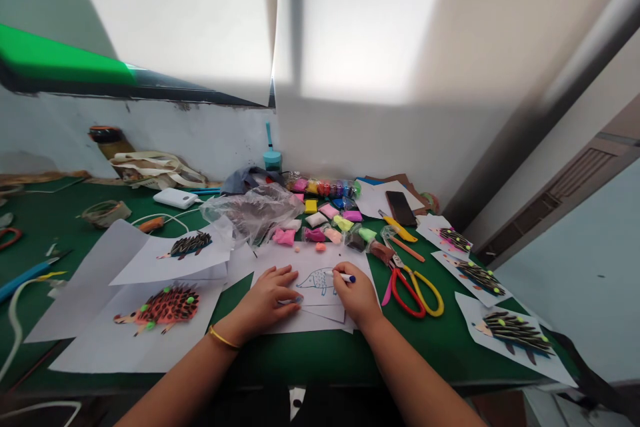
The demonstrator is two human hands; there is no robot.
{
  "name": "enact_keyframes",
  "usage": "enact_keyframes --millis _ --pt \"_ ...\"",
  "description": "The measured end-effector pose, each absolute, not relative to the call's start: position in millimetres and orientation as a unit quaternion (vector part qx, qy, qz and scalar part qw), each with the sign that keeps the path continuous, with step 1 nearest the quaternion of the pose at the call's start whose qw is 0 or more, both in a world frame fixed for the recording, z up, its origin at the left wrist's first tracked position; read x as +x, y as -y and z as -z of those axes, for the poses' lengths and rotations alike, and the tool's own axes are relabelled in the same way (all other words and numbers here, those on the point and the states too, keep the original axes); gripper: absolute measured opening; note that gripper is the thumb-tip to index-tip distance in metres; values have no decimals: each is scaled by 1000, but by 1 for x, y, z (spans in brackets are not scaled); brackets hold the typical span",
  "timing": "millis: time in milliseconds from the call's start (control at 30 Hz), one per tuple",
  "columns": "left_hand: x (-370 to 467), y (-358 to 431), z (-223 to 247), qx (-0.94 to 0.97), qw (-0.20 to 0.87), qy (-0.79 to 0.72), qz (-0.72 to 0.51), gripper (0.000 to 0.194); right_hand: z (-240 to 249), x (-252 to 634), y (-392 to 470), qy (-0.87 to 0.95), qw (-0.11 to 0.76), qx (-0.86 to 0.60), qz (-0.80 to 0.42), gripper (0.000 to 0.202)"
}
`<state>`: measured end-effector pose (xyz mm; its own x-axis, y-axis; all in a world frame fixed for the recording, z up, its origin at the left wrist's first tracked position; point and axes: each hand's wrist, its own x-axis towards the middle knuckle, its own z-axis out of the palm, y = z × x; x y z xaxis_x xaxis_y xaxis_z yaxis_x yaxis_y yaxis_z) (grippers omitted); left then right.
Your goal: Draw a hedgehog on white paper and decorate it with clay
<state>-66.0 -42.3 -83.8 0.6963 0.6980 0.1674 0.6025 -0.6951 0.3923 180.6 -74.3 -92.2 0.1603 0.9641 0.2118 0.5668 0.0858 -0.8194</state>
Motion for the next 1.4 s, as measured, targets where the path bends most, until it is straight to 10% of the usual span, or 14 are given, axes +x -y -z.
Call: enact_keyframes --millis 1400 --pt "-67 42 84 910 152 -356 -149 20 92 189 72 578 428 -659 -221 23"
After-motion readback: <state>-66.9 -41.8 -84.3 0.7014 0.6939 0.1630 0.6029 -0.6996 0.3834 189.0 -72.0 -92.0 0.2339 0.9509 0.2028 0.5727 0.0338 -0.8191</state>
